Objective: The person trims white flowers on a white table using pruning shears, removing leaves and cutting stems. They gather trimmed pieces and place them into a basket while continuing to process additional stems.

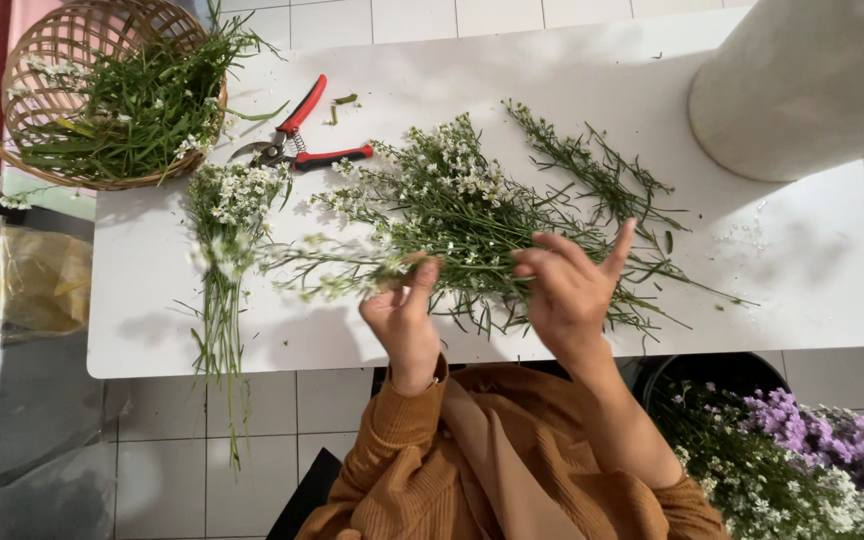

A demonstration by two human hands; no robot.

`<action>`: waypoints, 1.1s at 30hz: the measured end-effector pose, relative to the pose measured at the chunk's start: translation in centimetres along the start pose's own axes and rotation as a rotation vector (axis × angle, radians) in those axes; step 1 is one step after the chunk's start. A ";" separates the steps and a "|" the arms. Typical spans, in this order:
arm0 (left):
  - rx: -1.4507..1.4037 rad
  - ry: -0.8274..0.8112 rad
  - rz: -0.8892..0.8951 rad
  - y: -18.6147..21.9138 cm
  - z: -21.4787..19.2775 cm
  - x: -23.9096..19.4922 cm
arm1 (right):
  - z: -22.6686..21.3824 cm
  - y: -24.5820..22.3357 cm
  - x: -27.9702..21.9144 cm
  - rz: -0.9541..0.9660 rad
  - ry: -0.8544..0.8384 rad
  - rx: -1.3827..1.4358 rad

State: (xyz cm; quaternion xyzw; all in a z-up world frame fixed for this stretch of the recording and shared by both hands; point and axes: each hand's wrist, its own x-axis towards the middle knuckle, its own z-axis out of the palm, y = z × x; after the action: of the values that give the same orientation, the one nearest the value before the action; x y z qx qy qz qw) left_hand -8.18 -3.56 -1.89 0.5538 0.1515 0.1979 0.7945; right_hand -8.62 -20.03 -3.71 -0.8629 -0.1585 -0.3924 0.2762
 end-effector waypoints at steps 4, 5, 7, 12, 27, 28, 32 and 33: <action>-0.155 0.180 0.128 2.3 -1.8 3.0 | -2.7 3.9 -1.1 0.535 0.063 0.182; -0.157 0.183 0.130 2.1 -2.1 3.4 | -2.7 4.2 -1.1 0.533 0.062 0.183; -0.178 0.201 0.109 1.8 -3.1 4.0 | -2.8 4.6 -1.3 0.645 -0.069 0.288; -0.210 0.174 -0.031 0.1 -0.1 1.4 | -1.0 -0.9 1.8 0.750 -0.164 0.790; -0.219 0.184 0.025 1.3 -0.6 2.7 | -2.2 4.0 0.7 0.851 -0.047 0.826; -0.222 0.188 0.013 1.7 -0.3 2.6 | -2.7 3.2 1.6 0.843 -0.148 0.662; -0.240 0.177 -0.057 -0.3 0.6 1.5 | -1.6 -0.2 3.8 0.806 -0.386 0.612; -0.253 0.164 -0.092 -0.7 0.9 1.1 | -0.7 -0.5 3.3 0.789 -0.343 0.761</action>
State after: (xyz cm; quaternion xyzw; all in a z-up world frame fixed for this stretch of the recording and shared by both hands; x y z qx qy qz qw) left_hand -6.64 -3.99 -2.24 0.4238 0.2149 0.2233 0.8511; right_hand -7.20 -19.89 -0.62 -0.7479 0.0028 -0.0294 0.6632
